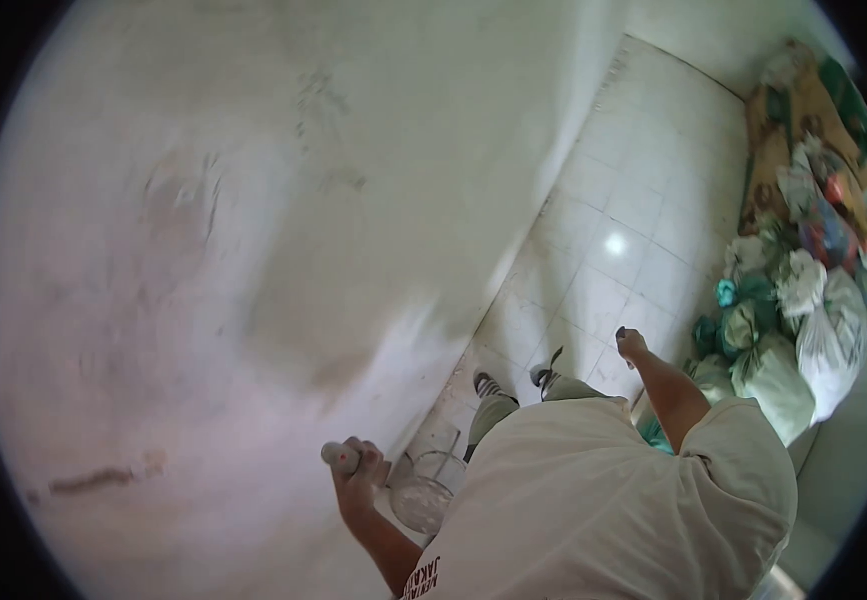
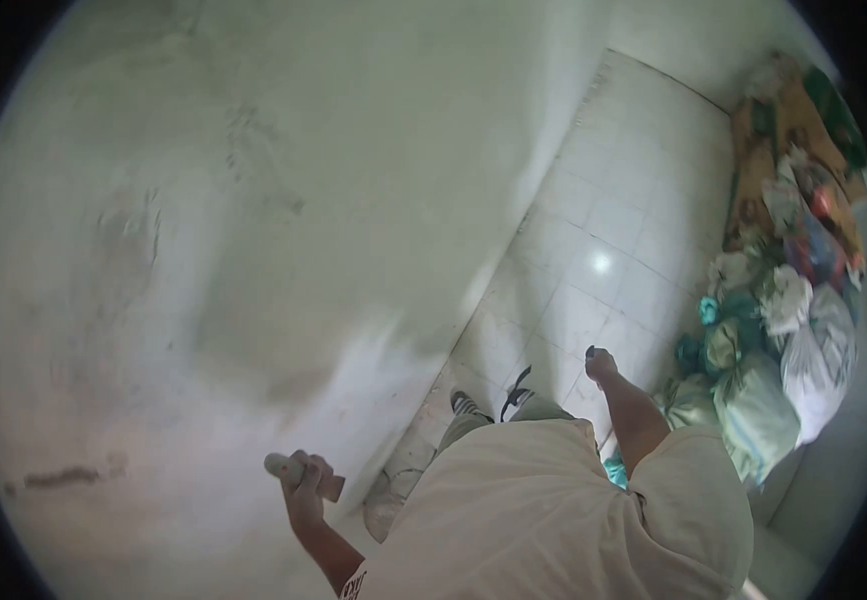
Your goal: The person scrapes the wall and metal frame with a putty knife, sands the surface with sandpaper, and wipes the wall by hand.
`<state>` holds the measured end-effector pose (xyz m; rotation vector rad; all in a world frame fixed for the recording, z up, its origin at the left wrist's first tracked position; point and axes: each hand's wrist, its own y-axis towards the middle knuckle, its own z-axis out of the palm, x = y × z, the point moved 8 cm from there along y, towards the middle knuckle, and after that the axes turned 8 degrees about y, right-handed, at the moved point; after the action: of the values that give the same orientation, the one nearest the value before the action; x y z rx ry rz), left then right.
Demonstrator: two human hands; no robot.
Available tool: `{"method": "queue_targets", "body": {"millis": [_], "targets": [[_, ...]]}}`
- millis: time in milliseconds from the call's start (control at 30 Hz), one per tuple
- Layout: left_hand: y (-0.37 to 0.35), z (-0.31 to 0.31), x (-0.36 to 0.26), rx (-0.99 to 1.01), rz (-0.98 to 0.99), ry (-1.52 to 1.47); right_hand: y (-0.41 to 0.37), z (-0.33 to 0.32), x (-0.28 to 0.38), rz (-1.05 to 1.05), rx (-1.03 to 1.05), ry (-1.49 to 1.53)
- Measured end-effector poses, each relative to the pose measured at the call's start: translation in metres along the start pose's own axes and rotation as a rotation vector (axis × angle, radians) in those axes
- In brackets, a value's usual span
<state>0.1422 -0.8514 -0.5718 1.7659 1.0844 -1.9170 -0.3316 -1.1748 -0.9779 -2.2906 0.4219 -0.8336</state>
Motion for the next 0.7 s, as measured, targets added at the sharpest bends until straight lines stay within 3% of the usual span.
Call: {"method": "queue_targets", "body": {"millis": [67,133,200,267,333,500,600,700], "targets": [[0.024,-0.002,-0.024,0.097,0.009,0.117,0.018,0.033,-0.021,-0.089,-0.103,0.022],[0.043,0.015,-0.054,0.254,0.044,0.12,-0.01,0.055,0.008,-0.167,-0.078,0.055],[0.062,0.041,-0.082,0.419,0.267,0.026,-0.027,0.084,0.037,-0.424,-0.102,0.125],[0.073,0.068,-0.101,0.574,0.416,-0.017,-0.049,0.103,0.071,-0.541,-0.078,0.243],[0.086,0.094,-0.126,0.713,0.512,0.02,-0.06,0.118,0.084,-0.478,-0.055,0.354],[0.101,0.164,-0.199,0.766,0.788,0.158,-0.062,0.162,0.12,-0.322,0.027,0.828],[0.134,0.205,-0.195,0.73,0.682,0.272,-0.023,0.211,0.124,-0.067,0.159,1.097],[0.158,0.21,-0.164,0.814,0.415,0.47,0.0,0.251,0.133,0.279,0.184,1.278]]}}
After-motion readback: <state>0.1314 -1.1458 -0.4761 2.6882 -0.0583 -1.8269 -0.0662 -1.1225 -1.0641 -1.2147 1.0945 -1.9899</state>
